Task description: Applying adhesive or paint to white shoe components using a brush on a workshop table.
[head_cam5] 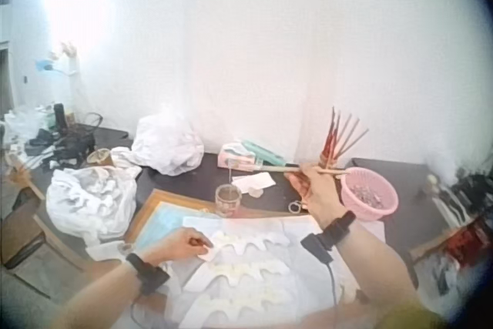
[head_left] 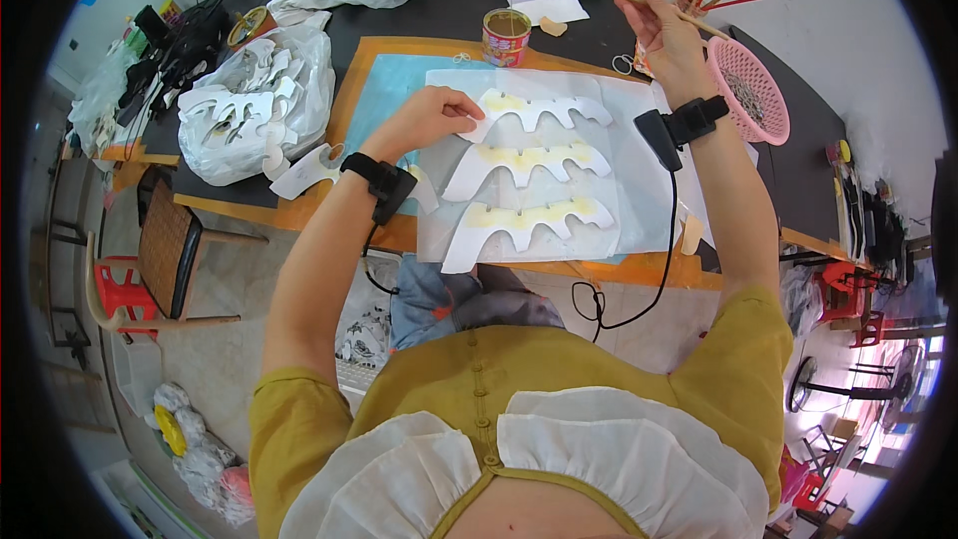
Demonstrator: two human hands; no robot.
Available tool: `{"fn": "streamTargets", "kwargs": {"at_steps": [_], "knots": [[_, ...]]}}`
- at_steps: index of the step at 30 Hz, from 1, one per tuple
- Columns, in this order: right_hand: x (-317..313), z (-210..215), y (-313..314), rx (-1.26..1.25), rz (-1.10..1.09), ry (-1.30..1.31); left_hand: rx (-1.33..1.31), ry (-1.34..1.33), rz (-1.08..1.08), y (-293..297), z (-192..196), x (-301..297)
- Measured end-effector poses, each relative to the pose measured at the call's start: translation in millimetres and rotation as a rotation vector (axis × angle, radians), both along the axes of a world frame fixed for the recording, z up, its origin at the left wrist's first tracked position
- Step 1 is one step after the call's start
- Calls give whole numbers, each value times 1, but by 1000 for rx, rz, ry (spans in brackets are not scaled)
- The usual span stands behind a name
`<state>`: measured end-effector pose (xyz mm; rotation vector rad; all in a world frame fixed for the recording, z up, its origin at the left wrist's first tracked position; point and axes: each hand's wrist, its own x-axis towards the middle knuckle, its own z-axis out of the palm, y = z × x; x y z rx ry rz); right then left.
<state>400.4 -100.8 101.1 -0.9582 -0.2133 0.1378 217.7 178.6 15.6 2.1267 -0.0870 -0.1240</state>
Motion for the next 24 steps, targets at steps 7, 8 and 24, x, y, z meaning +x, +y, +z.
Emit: {"fn": "streamTargets", "kwargs": {"at_steps": [7, 8, 24], "knots": [[4, -35, -3, -250, 31, 51, -19, 6, 6, -2, -1, 2], [1, -38, -3, -297, 37, 78, -25, 16, 10, -1, -1, 1], [-27, 27, -61, 41, 144, 72, -32, 16, 1, 0, -3, 1]]}}
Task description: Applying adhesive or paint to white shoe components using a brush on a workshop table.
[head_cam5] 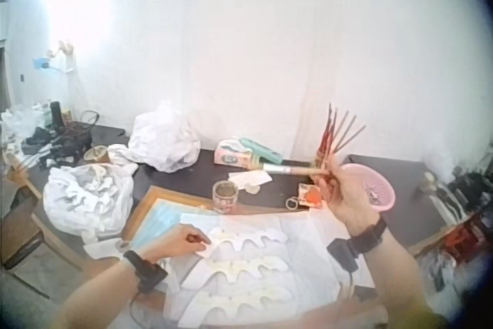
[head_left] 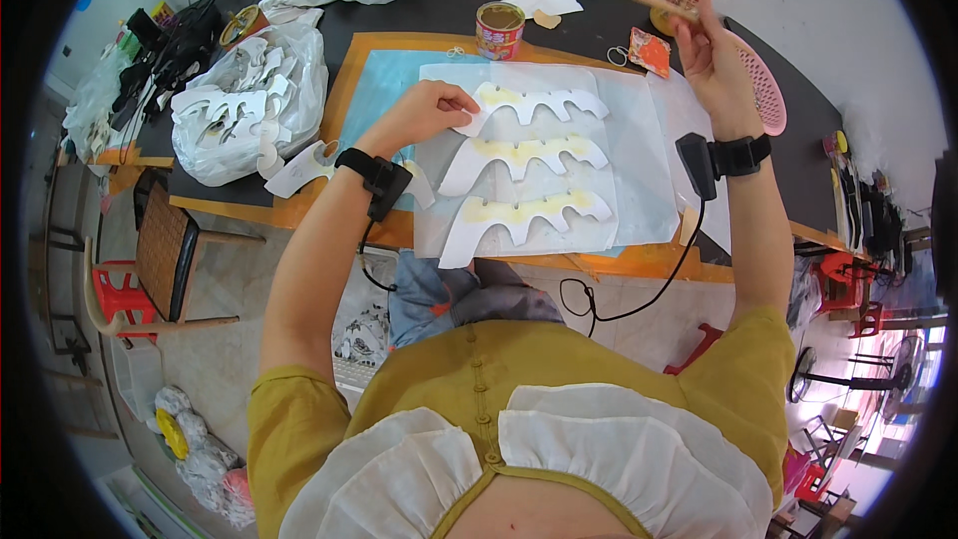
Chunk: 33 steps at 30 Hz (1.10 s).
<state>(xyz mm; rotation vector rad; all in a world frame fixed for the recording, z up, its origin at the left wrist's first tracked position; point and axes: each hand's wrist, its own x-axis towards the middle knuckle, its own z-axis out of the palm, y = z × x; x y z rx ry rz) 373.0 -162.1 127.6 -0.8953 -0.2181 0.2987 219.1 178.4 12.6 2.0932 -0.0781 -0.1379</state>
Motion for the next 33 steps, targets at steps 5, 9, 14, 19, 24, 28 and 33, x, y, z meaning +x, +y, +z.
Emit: {"fn": "streamTargets", "kwargs": {"at_steps": [5, 9, 14, 19, 24, 28, 33], "knots": [[-11, -47, -10, -300, -74, 38, -2, 4, 1, -2, 2, 1], [-16, -65, -8, -410, -108, 132, 15, 8, 22, -4, 7, -1], [-10, -41, -8, -481, -157, -93, -7, -4, 13, 1, -2, 1], [-11, 20, -14, -396, -421, -565, -11, -7, 6, -2, 2, 0], [-34, 65, -6, -259, -835, -1061, 13, -8, 12, 1, 1, -3], [-52, 84, -26, -167, -908, -1171, -36, -27, -10, -6, -2, 6], [-54, 36, -29, -313, -448, -554, -1, -33, 23, 3, -2, -5]]}}
